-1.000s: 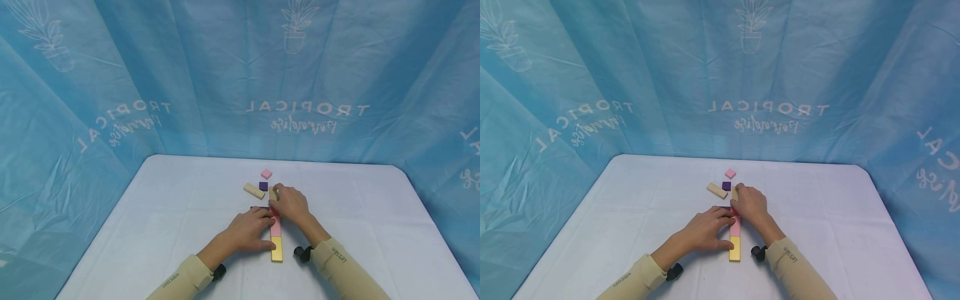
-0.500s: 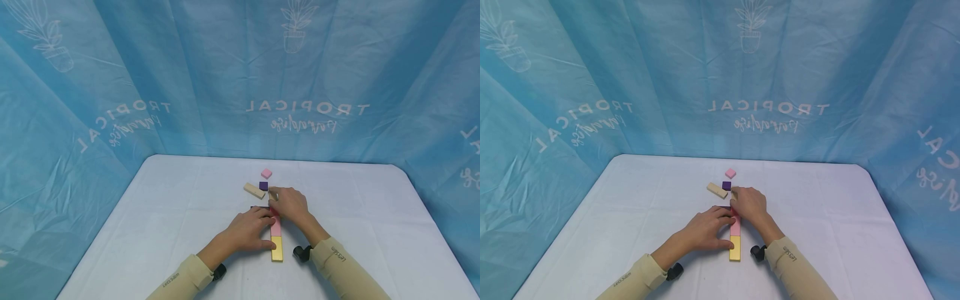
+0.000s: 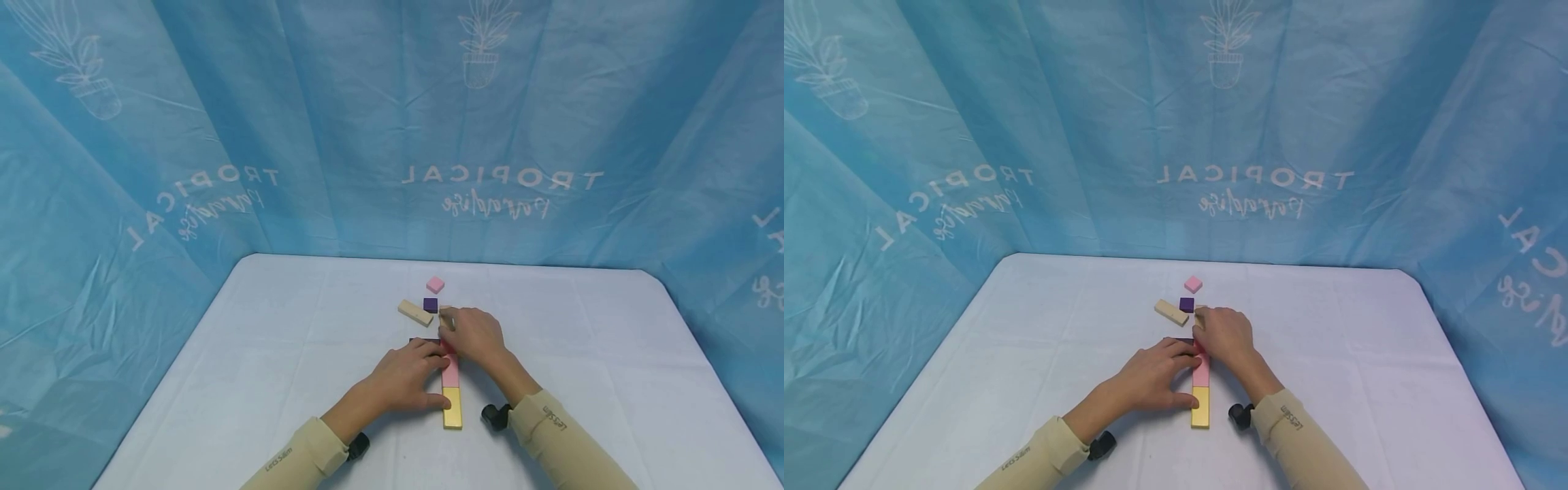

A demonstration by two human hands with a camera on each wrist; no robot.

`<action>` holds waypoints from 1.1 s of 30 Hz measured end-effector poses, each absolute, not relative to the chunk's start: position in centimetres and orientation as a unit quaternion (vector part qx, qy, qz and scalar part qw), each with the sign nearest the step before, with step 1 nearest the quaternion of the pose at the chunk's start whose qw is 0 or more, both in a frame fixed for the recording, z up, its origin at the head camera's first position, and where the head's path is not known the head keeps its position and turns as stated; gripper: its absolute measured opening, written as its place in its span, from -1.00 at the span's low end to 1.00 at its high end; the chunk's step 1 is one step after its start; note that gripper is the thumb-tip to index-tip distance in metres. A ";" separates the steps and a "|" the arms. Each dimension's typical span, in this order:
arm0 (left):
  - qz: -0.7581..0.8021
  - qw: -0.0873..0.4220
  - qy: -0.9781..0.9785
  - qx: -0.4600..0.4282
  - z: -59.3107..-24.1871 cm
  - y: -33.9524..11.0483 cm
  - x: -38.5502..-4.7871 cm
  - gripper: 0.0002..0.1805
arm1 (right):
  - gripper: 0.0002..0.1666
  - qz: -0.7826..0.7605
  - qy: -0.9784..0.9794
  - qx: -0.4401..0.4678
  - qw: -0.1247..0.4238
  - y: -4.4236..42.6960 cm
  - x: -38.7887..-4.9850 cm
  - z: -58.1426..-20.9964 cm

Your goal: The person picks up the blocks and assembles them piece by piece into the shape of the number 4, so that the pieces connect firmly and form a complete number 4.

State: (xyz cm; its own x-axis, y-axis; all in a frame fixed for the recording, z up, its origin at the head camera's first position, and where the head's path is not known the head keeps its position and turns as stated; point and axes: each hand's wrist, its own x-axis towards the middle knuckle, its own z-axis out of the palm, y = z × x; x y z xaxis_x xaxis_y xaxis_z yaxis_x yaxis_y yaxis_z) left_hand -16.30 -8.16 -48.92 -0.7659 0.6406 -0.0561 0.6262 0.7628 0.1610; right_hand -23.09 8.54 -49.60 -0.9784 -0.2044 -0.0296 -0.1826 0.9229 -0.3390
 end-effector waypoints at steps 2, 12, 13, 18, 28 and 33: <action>0.066 0.053 0.937 0.338 -48.9 -8.1 -16.3 -0.23 | -0.52 -0.165 0.980 -0.106 0.018 8.7 -23.0 -49.7; 0.064 0.048 0.938 0.338 -48.7 -8.2 -16.8 -0.22 | -0.68 -0.185 0.966 -0.177 -0.025 10.2 -22.5 -48.9; 0.066 0.046 0.937 0.339 -48.7 -8.2 -16.8 -0.22 | -0.69 -0.186 0.965 -0.185 -0.018 10.4 -22.4 -48.9; 0.074 0.053 0.934 0.345 -49.0 -8.4 -16.7 -0.21 | -0.80 -0.204 0.955 -0.211 0.031 10.9 -21.5 -48.8; 0.079 0.052 0.933 0.348 -49.0 -8.4 -16.6 -0.19 | -0.51 -0.199 0.951 -0.230 0.062 11.6 -20.0 -47.9; 0.080 0.059 0.934 0.343 -49.0 -8.5 -16.6 -0.21 | -0.37 -0.204 0.944 -0.240 0.097 11.8 -19.5 -47.5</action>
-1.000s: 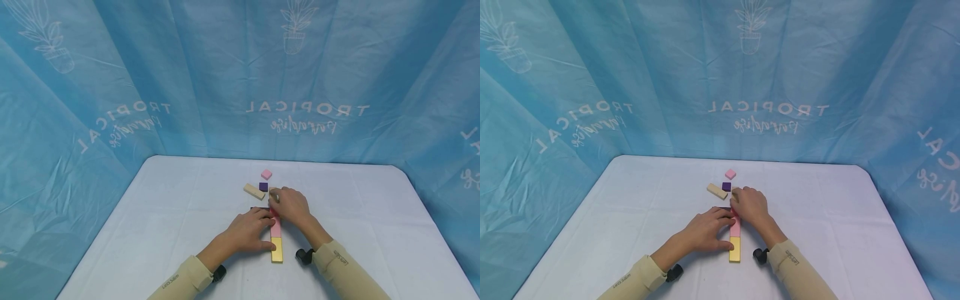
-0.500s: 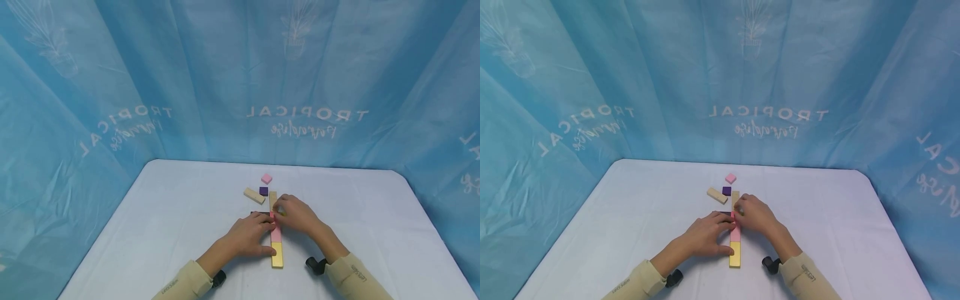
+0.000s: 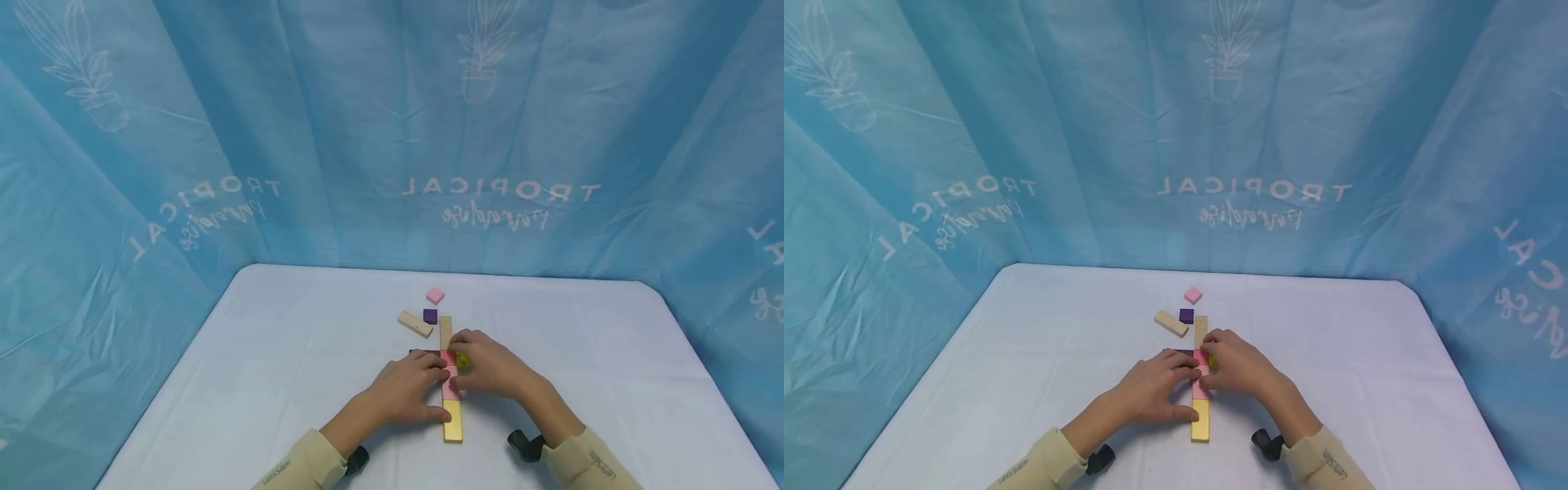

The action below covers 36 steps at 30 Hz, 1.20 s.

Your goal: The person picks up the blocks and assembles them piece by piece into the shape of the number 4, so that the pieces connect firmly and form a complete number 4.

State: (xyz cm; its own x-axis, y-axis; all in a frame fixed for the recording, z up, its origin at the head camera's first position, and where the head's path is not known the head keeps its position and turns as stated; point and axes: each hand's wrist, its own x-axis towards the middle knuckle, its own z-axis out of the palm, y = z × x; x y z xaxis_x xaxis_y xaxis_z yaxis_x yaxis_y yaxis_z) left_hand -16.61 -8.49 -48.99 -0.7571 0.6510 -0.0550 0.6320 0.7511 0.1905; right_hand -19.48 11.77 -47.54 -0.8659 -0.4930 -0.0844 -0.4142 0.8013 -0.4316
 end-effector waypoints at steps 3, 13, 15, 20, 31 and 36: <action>0.083 0.063 0.934 0.342 -49.1 -8.6 -16.6 -0.21 | -0.30 -0.206 0.939 -0.249 0.114 11.7 -19.2 -47.7; 0.086 0.062 0.932 0.346 -49.4 -8.6 -16.4 -0.21 | -0.14 -0.190 0.938 -0.262 0.125 11.5 -18.4 -48.5; 0.085 0.060 0.933 0.345 -49.3 -8.6 -16.4 -0.22 | -0.14 -0.187 0.938 -0.265 0.123 11.4 -18.3 -48.5; 0.088 0.056 0.933 0.345 -49.2 -8.6 -16.4 -0.24 | -0.13 -0.189 0.936 -0.272 0.117 11.3 -18.2 -48.4; 0.094 0.059 0.930 0.350 -49.3 -8.6 -16.8 -0.20 | -0.07 -0.168 0.938 -0.284 0.108 11.3 -17.8 -48.3; 0.092 0.056 0.930 0.351 -49.1 -8.6 -16.8 -0.22 | -0.08 -0.166 0.937 -0.288 0.105 11.3 -17.9 -48.1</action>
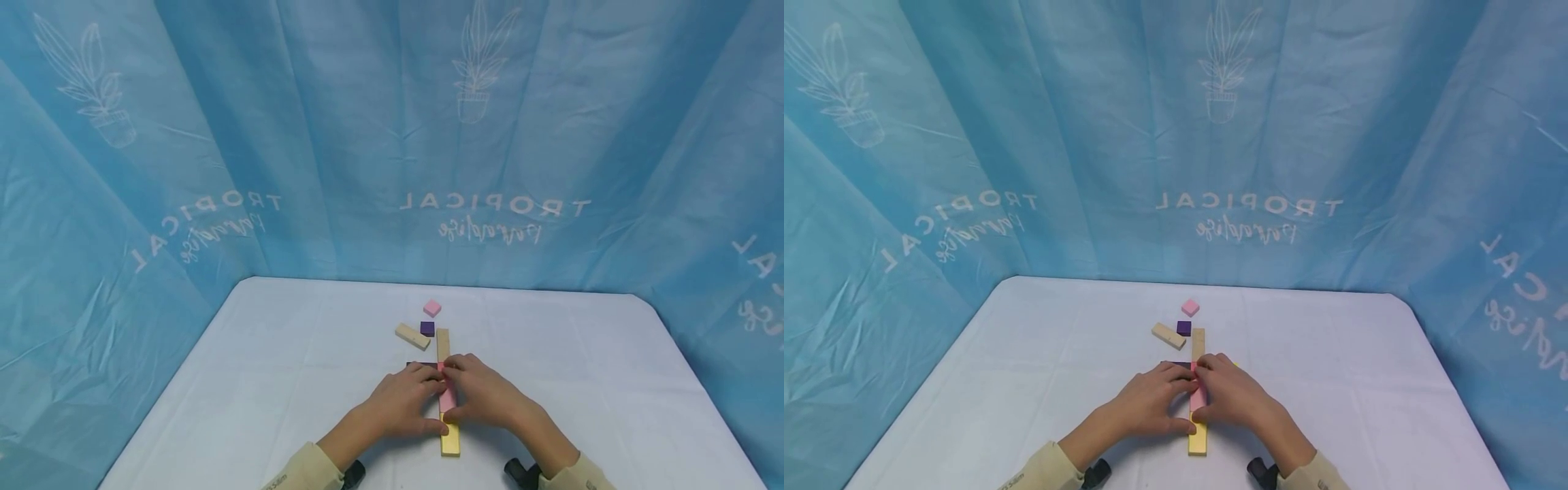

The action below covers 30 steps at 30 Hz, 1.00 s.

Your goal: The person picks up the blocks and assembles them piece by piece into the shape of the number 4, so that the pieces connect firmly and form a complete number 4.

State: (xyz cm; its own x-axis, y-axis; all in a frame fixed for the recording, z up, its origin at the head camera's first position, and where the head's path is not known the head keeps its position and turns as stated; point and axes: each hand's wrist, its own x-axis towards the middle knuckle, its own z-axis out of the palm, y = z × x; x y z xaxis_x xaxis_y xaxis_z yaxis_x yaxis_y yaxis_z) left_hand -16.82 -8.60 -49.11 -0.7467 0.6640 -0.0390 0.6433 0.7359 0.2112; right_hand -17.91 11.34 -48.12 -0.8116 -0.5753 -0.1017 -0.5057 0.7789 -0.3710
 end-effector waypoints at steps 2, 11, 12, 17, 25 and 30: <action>0.093 0.057 0.930 0.351 -49.1 -8.6 -16.8 -0.22 | -0.09 -0.164 0.937 -0.290 0.102 11.3 -17.8 -48.1; 0.091 0.052 0.930 0.352 -49.6 -8.6 -16.7 -0.21 | -0.11 -0.148 0.942 -0.287 0.094 11.1 -17.7 -48.3; 0.092 0.052 0.930 0.352 -49.6 -8.6 -16.7 -0.21 | -0.11 -0.147 0.942 -0.286 0.093 11.1 -17.7 -48.3; 0.096 0.055 0.930 0.351 -49.6 -8.6 -16.7 -0.20 | -0.13 -0.144 0.942 -0.288 0.091 11.2 -17.7 -48.2; 0.094 0.050 0.932 0.346 -49.4 -8.7 -16.6 -0.22 | -0.12 -0.141 0.941 -0.294 0.087 11.1 -17.9 -48.3; 0.097 0.050 0.932 0.346 -49.4 -8.6 -16.7 -0.23 | -0.12 -0.136 0.943 -0.289 0.091 11.1 -18.0 -48.2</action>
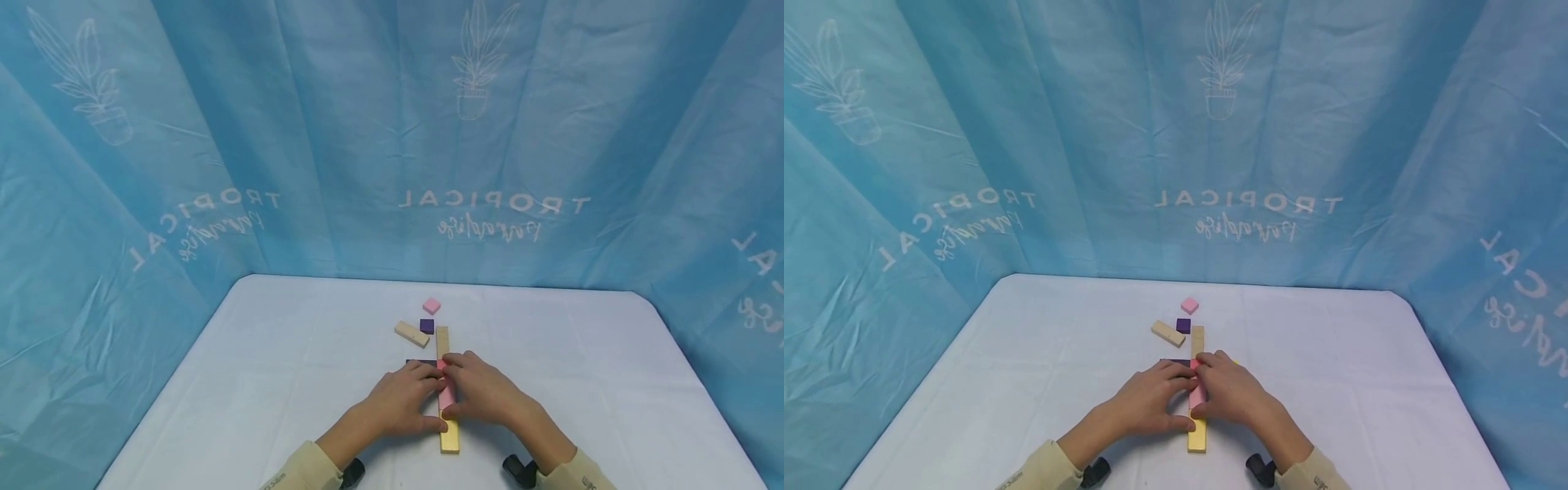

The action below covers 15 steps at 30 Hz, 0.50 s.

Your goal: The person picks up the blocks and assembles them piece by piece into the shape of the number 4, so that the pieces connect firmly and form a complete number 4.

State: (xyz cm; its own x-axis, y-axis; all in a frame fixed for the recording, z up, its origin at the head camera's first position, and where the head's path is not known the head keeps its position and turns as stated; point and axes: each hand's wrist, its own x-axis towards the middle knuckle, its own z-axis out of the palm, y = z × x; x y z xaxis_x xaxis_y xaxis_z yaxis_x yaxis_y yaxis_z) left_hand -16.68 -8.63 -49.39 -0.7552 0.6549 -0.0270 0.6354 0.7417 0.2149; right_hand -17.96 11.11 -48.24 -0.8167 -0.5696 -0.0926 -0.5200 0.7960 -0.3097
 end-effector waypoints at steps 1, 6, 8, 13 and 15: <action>0.097 0.051 0.932 0.346 -49.4 -8.6 -16.7 -0.23 | -0.11 -0.136 0.943 -0.288 0.091 11.1 -18.0 -48.2; 0.098 0.057 0.932 0.343 -49.4 -8.5 -16.6 -0.22 | -0.11 -0.138 0.943 -0.287 0.094 11.2 -17.9 -48.2; 0.097 0.059 0.933 0.342 -49.4 -8.5 -16.6 -0.21 | -0.11 -0.139 0.944 -0.285 0.094 11.2 -17.9 -48.2; 0.099 0.060 0.932 0.342 -49.3 -8.5 -16.6 -0.21 | -0.09 -0.141 0.944 -0.284 0.092 11.2 -17.9 -48.3; 0.102 0.059 0.932 0.344 -49.3 -8.6 -16.6 -0.21 | -0.08 -0.141 0.944 -0.285 0.091 11.2 -17.8 -48.3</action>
